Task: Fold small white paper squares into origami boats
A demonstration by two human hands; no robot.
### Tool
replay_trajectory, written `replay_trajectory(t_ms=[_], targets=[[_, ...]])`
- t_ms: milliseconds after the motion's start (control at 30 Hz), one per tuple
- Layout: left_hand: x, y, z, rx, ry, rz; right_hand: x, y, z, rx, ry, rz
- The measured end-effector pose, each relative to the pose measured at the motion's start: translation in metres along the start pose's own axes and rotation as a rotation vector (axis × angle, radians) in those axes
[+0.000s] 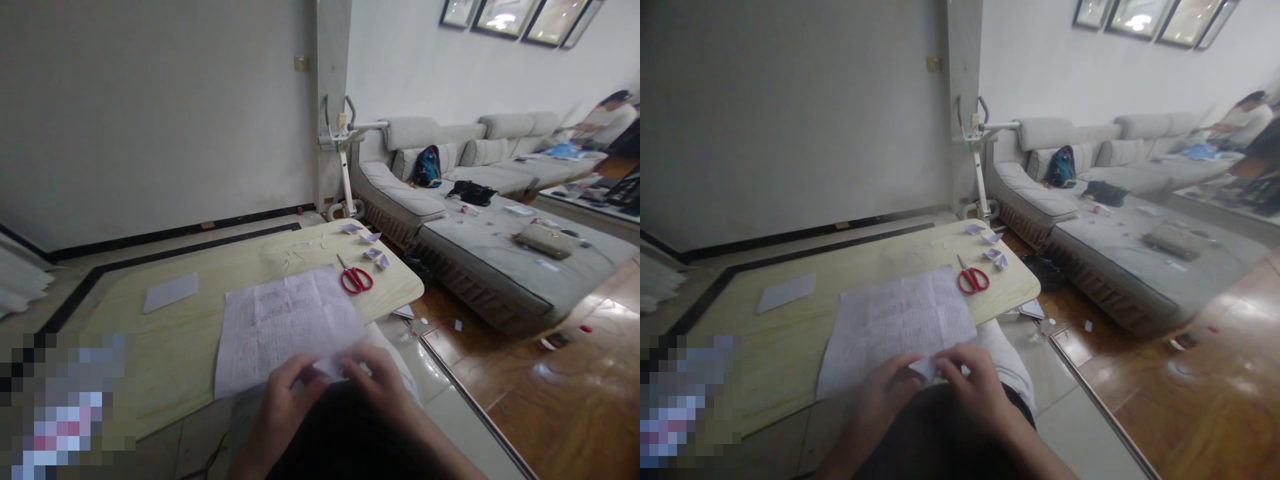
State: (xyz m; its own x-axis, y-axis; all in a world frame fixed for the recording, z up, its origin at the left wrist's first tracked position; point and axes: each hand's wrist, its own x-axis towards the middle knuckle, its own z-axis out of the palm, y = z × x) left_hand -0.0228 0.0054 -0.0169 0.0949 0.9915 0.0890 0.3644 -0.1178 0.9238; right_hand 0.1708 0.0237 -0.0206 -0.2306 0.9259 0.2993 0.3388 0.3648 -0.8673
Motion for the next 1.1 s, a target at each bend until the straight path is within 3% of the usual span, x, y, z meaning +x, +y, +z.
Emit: replay_trajectory(t_ms=[367,600,933,1100], targets=[[-0.003,0.022,0.002,-0.02,0.061,0.008,-0.003,-0.007,0.001,0.049,0.058,-0.076],[-0.006,0.018,0.012,-0.127,0.154,-0.033,-0.003,-0.013,0.004,0.141,0.126,0.0],[-0.008,0.016,0.018,-0.136,0.213,-0.015,-0.006,-0.014,0.006,0.16,0.198,-0.015],[-0.008,0.018,0.02,-0.154,0.223,-0.065,-0.004,-0.012,0.006,0.205,0.098,-0.004]])
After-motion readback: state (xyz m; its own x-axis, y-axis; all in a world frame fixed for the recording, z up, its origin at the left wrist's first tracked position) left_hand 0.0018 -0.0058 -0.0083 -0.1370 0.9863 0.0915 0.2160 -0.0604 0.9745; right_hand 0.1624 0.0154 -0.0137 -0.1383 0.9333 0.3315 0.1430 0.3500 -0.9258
